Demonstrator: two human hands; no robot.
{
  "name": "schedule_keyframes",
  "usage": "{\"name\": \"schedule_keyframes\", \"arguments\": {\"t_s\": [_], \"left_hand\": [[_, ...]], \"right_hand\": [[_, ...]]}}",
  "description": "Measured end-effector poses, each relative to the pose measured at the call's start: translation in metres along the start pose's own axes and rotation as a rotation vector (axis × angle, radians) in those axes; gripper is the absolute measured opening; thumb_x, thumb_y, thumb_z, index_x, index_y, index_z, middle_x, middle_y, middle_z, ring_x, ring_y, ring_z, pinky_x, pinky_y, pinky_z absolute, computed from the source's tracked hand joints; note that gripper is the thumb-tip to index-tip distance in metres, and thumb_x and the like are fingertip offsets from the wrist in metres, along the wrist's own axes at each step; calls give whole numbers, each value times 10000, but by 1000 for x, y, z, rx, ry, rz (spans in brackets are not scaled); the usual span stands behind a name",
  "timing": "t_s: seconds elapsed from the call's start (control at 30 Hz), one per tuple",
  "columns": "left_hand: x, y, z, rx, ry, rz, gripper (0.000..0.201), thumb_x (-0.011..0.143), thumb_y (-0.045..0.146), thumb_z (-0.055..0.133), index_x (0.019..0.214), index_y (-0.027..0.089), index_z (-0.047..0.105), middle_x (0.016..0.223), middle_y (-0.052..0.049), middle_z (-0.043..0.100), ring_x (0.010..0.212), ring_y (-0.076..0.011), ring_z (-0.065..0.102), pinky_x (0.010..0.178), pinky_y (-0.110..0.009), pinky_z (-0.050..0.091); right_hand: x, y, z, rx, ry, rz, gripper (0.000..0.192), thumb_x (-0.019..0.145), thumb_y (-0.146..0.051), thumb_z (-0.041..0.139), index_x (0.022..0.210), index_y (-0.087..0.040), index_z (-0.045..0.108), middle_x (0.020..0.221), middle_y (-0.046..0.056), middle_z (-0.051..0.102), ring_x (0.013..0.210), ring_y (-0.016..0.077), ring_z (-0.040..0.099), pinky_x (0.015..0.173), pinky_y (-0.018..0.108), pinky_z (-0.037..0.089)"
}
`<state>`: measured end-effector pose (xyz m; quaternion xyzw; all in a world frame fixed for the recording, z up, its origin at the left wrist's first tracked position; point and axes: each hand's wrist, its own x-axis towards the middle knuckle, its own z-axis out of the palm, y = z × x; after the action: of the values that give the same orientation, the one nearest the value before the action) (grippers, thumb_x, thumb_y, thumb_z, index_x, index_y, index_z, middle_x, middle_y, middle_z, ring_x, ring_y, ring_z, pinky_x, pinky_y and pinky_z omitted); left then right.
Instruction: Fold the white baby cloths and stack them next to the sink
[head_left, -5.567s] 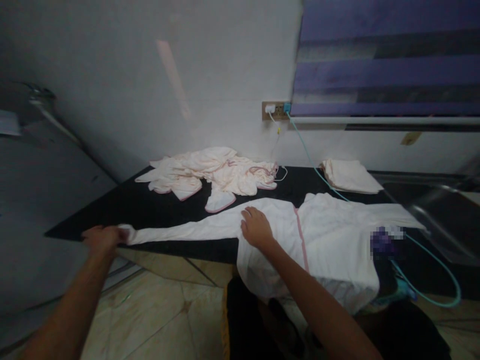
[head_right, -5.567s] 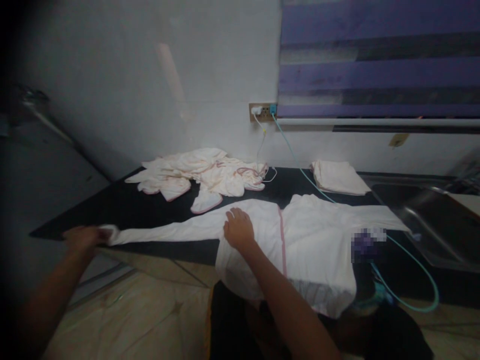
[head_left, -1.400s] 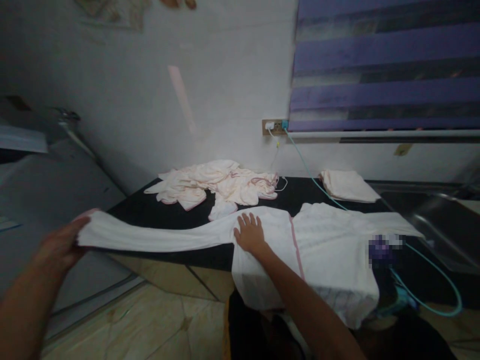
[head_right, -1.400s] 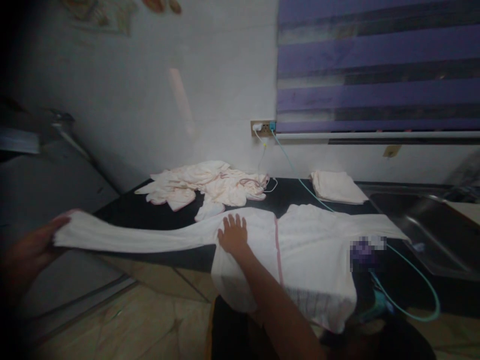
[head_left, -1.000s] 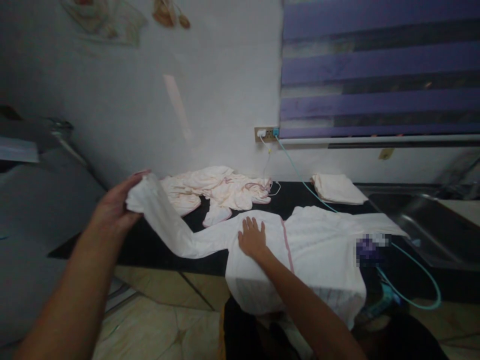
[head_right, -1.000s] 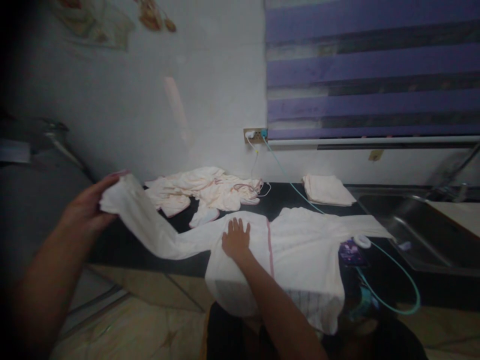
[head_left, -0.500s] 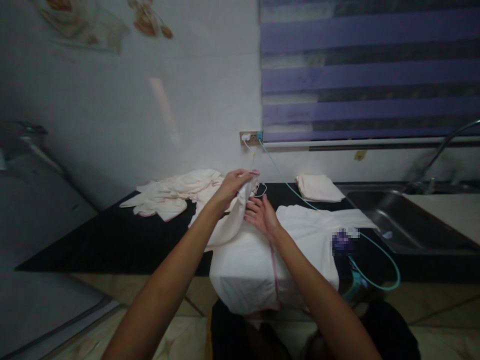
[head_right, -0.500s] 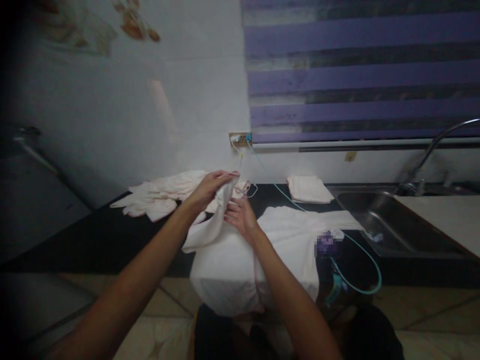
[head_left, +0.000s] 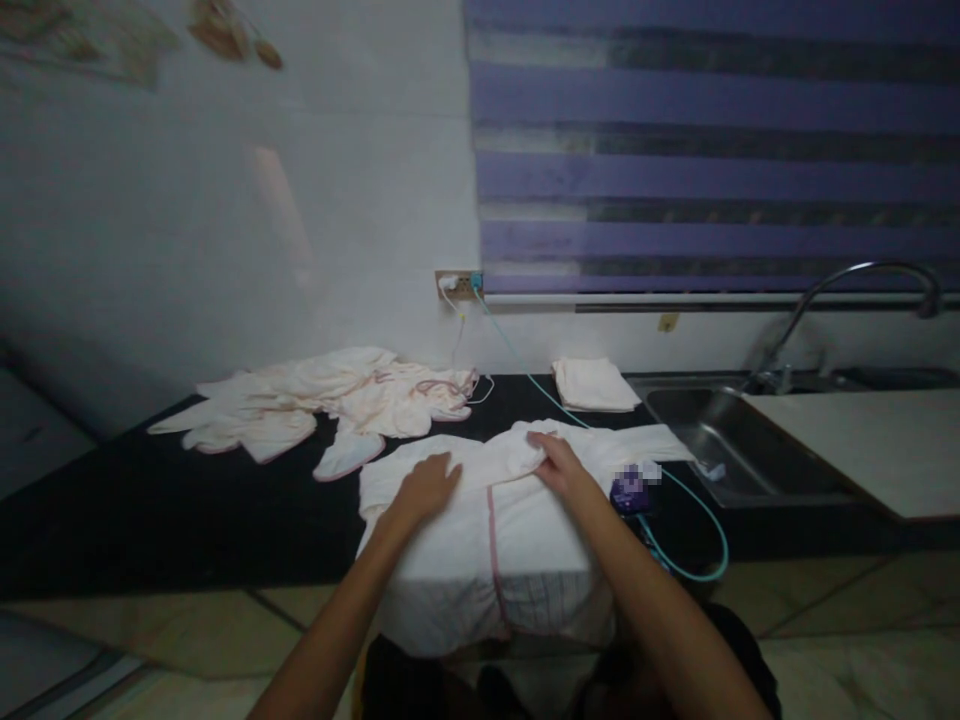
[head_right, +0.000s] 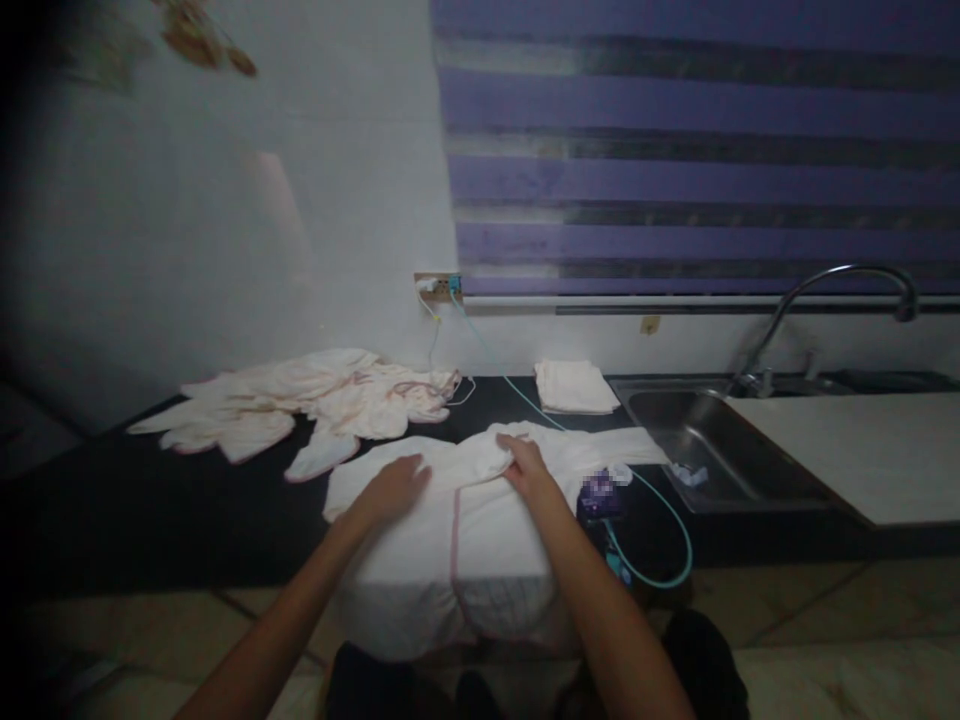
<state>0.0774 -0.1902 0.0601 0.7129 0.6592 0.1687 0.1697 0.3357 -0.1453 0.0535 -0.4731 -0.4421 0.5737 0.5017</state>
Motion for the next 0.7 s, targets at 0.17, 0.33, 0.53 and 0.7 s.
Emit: {"name": "schedule_keyframes", "arguments": {"t_s": [0.17,0.33,0.53,0.7], "left_hand": [[-18,-50,32,216,49,-151,701,975,552,393,1604,246,439,1733,-95,237,1575,-528,72,1220,-745,99],[-16,-64,32,325,8,-173,916,879,828,387,1653,346,300,1746,-45,200,1569,-546,56,1213,-759,72],[-8,-69,21,315,-118,-182,1070,786,922,399,1670,347,215,1761,-16,80,1576,-535,1,1207,-773,69],[-5,-77,22,354,-128,-177,1095,772,915,426,1673,336,197,1761,-34,47,1581,-522,-5,1201,-778,86]], "right_hand": [[14,5,-31,-194,174,68,164,792,-233,656,950,-241,615,758,14,683,736,209,708,703,383,642],[19,3,-60,-476,228,69,196,667,-135,713,820,-216,622,620,-36,623,596,187,661,579,302,580],[27,-35,-123,-809,235,-113,120,681,-185,802,760,-197,712,821,43,755,856,207,710,804,278,529],[14,-77,-252,-1007,478,-116,101,822,-198,713,727,-167,727,825,115,762,820,211,718,794,303,519]]}}
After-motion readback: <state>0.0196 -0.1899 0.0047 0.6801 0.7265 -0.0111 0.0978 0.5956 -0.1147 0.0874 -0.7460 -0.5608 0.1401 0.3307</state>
